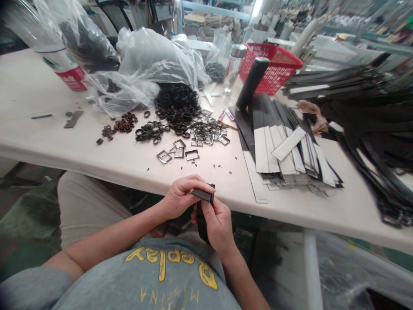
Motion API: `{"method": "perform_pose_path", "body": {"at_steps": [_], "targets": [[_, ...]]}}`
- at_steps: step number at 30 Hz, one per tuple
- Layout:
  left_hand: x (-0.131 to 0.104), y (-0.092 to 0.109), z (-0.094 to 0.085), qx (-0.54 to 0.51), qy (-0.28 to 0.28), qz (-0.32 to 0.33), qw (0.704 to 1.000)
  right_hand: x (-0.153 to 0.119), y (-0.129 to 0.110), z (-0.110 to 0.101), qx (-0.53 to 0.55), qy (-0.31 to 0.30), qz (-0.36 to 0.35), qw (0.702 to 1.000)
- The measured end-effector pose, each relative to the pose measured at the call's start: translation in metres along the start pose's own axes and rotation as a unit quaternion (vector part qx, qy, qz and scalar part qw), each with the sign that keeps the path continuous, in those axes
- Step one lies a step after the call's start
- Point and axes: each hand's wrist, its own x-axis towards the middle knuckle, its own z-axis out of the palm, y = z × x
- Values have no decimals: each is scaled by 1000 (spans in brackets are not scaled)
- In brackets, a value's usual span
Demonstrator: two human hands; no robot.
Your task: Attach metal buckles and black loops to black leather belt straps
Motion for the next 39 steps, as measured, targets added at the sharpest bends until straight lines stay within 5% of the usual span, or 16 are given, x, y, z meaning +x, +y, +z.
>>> {"method": "perform_pose_path", "body": {"at_steps": [4, 11, 15, 22, 27, 32, 39], "targets": [[-3, 12, -6, 38, -45, 59, 997, -3, 1, -4, 3, 3, 8, 1000], [-7, 22, -4, -48, -54, -33, 997, 0, -9, -20, -107, -22, -76, 991], [-8, 19, -1, -127, -28, -37, 991, 1, -18, -23, -144, -39, -88, 985], [-9, 13, -8, -138, 59, -44, 988, -8, -26, -23, -138, -136, 10, 981], [-3, 15, -37, -51, -74, -99, 991, -13, -24, -38, -116, -202, 92, 968], [0, 9, -73, 0, -262, -192, 946, -18, -25, -48, 31, -291, 217, 931], [-16, -20, -84, -138, -262, -272, 916, -9, -43, -46, 268, -317, 291, 862]]}}
